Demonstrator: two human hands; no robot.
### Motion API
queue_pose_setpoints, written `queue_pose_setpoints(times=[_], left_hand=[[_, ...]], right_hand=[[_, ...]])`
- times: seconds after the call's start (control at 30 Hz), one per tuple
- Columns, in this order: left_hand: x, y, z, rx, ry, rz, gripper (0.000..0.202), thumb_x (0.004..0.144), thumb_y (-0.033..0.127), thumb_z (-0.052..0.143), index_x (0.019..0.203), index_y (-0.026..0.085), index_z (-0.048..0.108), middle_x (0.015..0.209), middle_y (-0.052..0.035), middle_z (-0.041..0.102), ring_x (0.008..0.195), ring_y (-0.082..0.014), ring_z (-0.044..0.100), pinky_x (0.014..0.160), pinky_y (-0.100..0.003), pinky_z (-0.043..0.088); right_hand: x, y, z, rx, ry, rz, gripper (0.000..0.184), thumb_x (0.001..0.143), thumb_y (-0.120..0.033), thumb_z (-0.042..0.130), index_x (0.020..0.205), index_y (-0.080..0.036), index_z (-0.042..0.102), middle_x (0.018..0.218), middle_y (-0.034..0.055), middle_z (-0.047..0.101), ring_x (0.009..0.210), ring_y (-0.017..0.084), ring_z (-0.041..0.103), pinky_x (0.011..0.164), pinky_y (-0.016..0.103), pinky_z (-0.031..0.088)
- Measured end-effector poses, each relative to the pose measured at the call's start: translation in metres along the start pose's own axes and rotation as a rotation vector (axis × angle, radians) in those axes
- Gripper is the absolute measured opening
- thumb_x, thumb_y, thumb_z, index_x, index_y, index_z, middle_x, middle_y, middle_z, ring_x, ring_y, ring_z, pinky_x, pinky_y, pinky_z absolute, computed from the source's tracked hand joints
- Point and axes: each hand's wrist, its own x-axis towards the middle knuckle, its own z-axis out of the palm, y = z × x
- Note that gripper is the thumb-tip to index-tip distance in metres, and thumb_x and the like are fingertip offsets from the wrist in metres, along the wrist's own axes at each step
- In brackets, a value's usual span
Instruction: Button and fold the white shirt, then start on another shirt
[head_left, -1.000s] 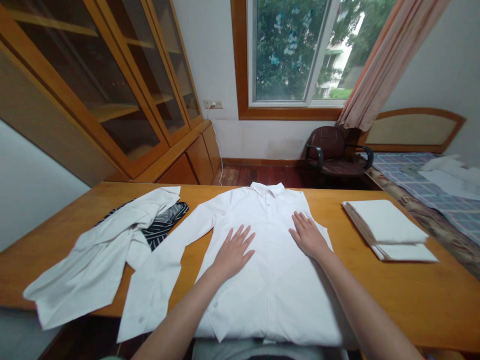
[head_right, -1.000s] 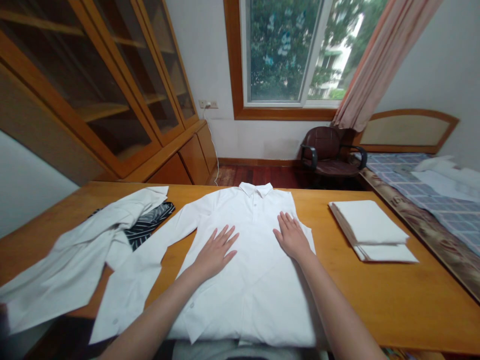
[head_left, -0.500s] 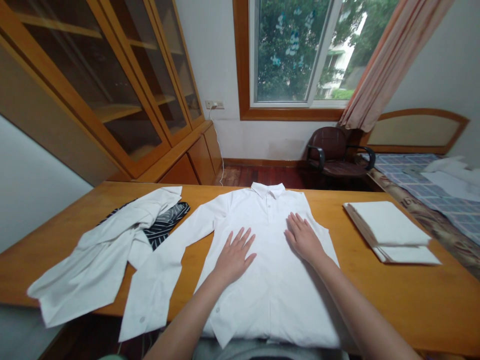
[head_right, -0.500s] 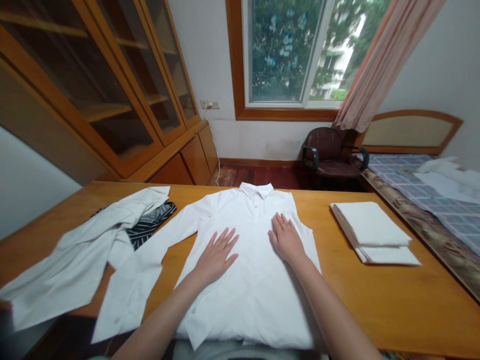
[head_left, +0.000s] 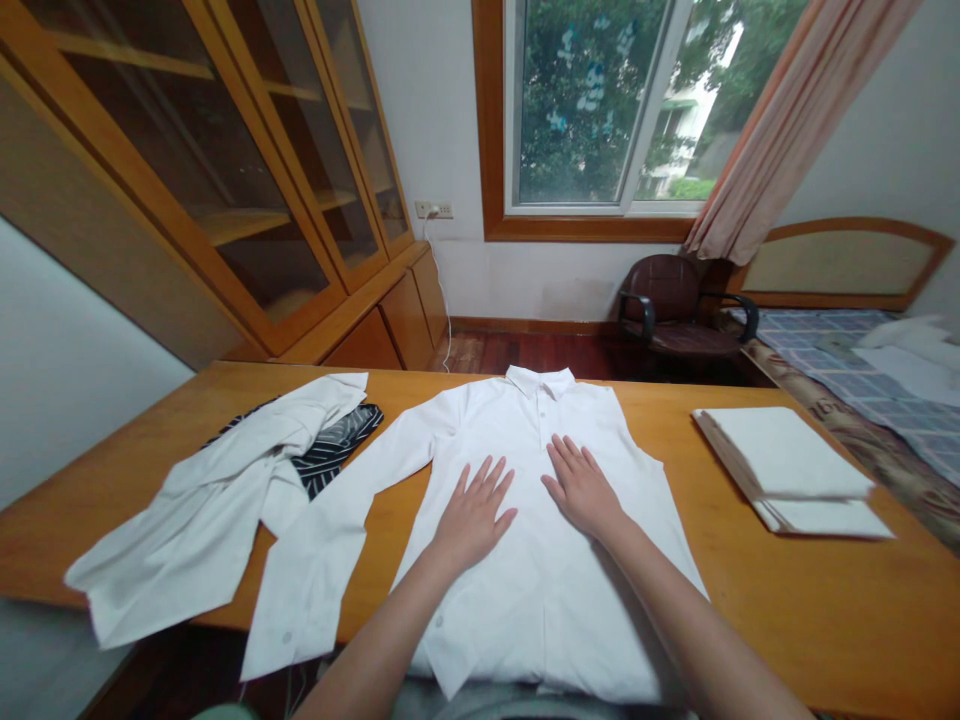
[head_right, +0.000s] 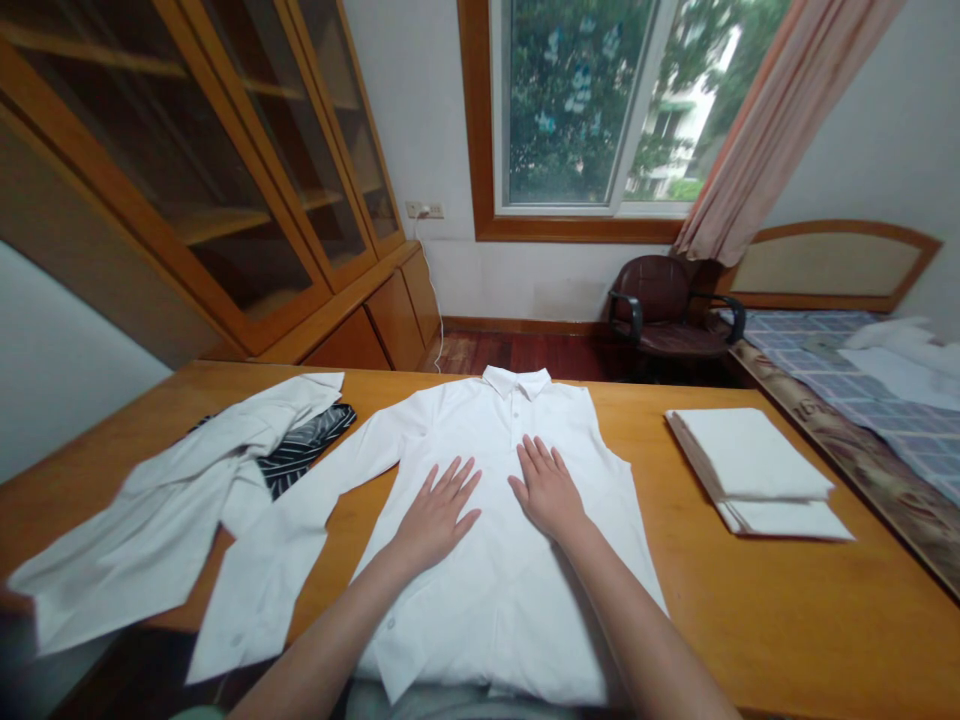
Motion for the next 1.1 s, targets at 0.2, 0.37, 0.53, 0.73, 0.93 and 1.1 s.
queue_pose_setpoints(times=[0.2,0.37,0.53,0.73,0.93,1.1], left_hand=[[0.006,0.014,0.003,-0.021,0.009,0.003,0.061,0.102,0.046,0.037,0.158,0.028,0.023,0.164,-0.0048,0.026,0.153,-0.0263,0.021,0.123,-0.055,0.021],[0.012,0.022,0.001,-0.107,-0.003,-0.005,0.053,0.102,0.044,0.041,0.152,0.026,0.037,0.161,-0.0053,0.035,0.150,-0.0275,0.028,0.121,-0.056,0.025],[0.011,-0.010,-0.020,-0.323,0.155,-0.163,0.034,0.102,0.032,0.040,0.128,0.023,0.060,0.130,-0.0068,0.063,0.120,-0.0208,0.058,0.105,-0.039,0.048],[0.001,-0.080,-0.057,-0.035,0.152,-0.522,0.018,0.092,0.022,0.048,0.097,0.019,0.065,0.101,-0.0095,0.064,0.101,-0.0275,0.058,0.091,-0.041,0.050],[-0.010,-0.116,-0.070,0.203,-0.138,-0.729,0.027,0.089,0.032,0.049,0.105,0.014,0.062,0.108,-0.0151,0.063,0.105,-0.0328,0.057,0.087,-0.041,0.048],[-0.013,-0.124,-0.072,0.202,-0.324,-0.785,0.037,0.087,0.034,0.047,0.112,0.013,0.063,0.118,-0.0181,0.062,0.110,-0.0339,0.059,0.087,-0.040,0.048]], right_hand=[[-0.008,0.015,-0.003,-0.014,-0.001,-0.006,0.061,0.103,-0.048,0.033,0.155,-0.016,0.035,0.163,0.0102,0.027,0.151,0.028,0.024,0.121,0.052,0.023],[-0.014,0.026,-0.009,-0.024,-0.019,-0.008,0.060,0.103,-0.048,0.033,0.154,-0.016,0.036,0.162,0.0092,0.029,0.151,0.027,0.025,0.122,0.050,0.023],[-0.015,0.026,-0.013,-0.022,-0.014,0.000,0.058,0.103,-0.046,0.033,0.152,-0.015,0.041,0.161,0.0087,0.032,0.150,0.027,0.028,0.122,0.049,0.024],[-0.015,0.025,-0.013,-0.004,0.012,0.007,0.056,0.103,-0.044,0.035,0.149,-0.015,0.045,0.159,0.0100,0.036,0.149,0.027,0.031,0.121,0.049,0.026],[-0.015,0.027,-0.009,0.005,0.026,0.001,0.055,0.102,-0.042,0.036,0.150,-0.016,0.045,0.159,0.0106,0.036,0.148,0.027,0.032,0.121,0.050,0.026],[-0.015,0.027,-0.008,0.015,0.030,0.001,0.054,0.102,-0.041,0.037,0.149,-0.015,0.045,0.159,0.0105,0.036,0.148,0.028,0.032,0.121,0.050,0.025]])
